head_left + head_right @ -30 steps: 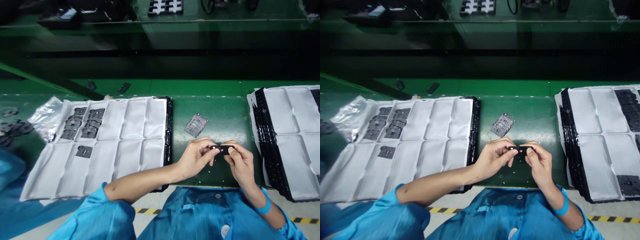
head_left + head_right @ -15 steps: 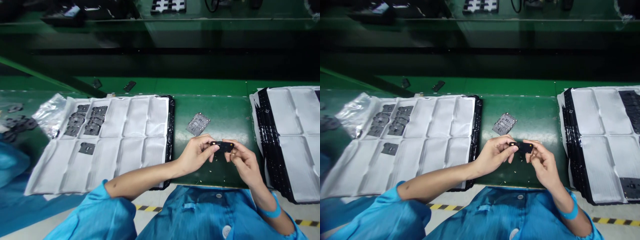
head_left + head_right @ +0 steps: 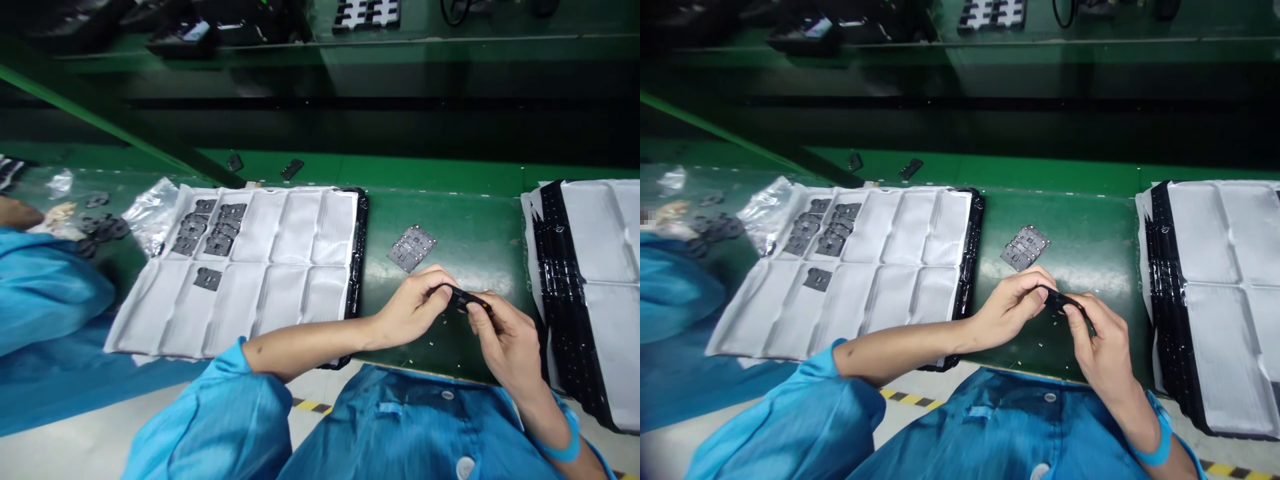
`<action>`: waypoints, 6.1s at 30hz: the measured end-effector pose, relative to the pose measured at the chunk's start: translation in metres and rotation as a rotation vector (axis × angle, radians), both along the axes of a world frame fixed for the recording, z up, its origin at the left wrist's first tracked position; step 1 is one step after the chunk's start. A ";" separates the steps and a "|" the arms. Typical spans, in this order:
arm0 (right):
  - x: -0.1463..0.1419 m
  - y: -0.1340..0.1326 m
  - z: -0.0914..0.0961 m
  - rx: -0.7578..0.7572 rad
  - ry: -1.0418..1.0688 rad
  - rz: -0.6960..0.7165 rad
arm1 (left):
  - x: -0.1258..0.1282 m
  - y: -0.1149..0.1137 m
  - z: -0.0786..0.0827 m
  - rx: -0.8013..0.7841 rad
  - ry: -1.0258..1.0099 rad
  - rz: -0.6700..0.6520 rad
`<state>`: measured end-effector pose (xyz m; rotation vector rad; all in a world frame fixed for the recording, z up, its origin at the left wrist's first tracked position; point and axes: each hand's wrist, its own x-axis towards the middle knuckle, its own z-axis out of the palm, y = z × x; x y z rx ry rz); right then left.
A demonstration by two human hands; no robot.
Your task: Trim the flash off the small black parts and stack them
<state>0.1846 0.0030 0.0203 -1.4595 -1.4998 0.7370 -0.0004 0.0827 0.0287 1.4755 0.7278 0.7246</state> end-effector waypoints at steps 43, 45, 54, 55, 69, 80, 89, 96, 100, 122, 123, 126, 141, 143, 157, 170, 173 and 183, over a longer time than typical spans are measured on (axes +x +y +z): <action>-0.009 -0.002 0.000 0.159 -0.113 0.007 | 0.006 -0.003 -0.008 -0.110 -0.095 0.065; -0.009 -0.001 0.000 0.145 -0.100 0.002 | 0.005 -0.003 -0.008 -0.118 -0.103 0.058; -0.007 -0.004 -0.002 0.099 -0.063 -0.021 | 0.004 -0.002 -0.005 -0.182 -0.100 0.021; -0.007 -0.004 -0.003 0.097 -0.062 -0.020 | 0.005 -0.002 -0.005 -0.177 -0.091 0.028; -0.008 -0.004 -0.002 0.093 -0.064 -0.002 | 0.007 -0.001 -0.007 -0.145 -0.075 0.043; 0.003 -0.003 -0.002 -0.057 0.109 -0.146 | -0.023 0.006 -0.005 -0.031 0.354 -0.294; -0.002 0.007 -0.004 -0.112 0.063 0.025 | -0.022 0.032 0.016 0.176 0.474 -0.206; 0.019 0.003 -0.014 -0.085 0.018 -0.027 | -0.024 0.035 0.017 -0.025 0.440 -0.064; 0.013 0.002 -0.015 -0.072 -0.100 -0.097 | -0.028 0.037 0.013 -0.034 0.367 -0.022; -0.009 -0.004 0.002 -0.108 0.281 -0.064 | -0.001 0.014 0.007 -0.236 -0.041 -0.024; -0.009 -0.003 0.001 -0.108 0.284 -0.071 | 0.000 0.014 0.006 -0.232 -0.050 -0.021; -0.010 -0.002 -0.001 -0.106 0.301 -0.082 | 0.001 0.014 0.002 -0.221 -0.071 -0.016; -0.014 -0.005 -0.003 -0.121 0.327 -0.090 | -0.001 0.009 0.000 -0.223 -0.017 -0.020; -0.014 -0.006 -0.005 -0.121 0.326 -0.089 | 0.000 0.008 -0.003 -0.229 -0.018 -0.019; -0.014 -0.006 -0.005 -0.150 0.390 -0.123 | -0.004 0.005 -0.005 -0.224 -0.065 -0.042; -0.015 -0.005 -0.005 -0.134 0.354 -0.115 | 0.000 0.006 -0.010 -0.260 -0.092 -0.004; -0.014 -0.006 -0.007 -0.141 0.341 -0.106 | 0.000 0.006 -0.009 -0.284 -0.078 0.005; -0.011 -0.009 -0.014 -0.138 0.235 -0.075 | -0.004 0.010 -0.006 -0.394 -0.024 0.051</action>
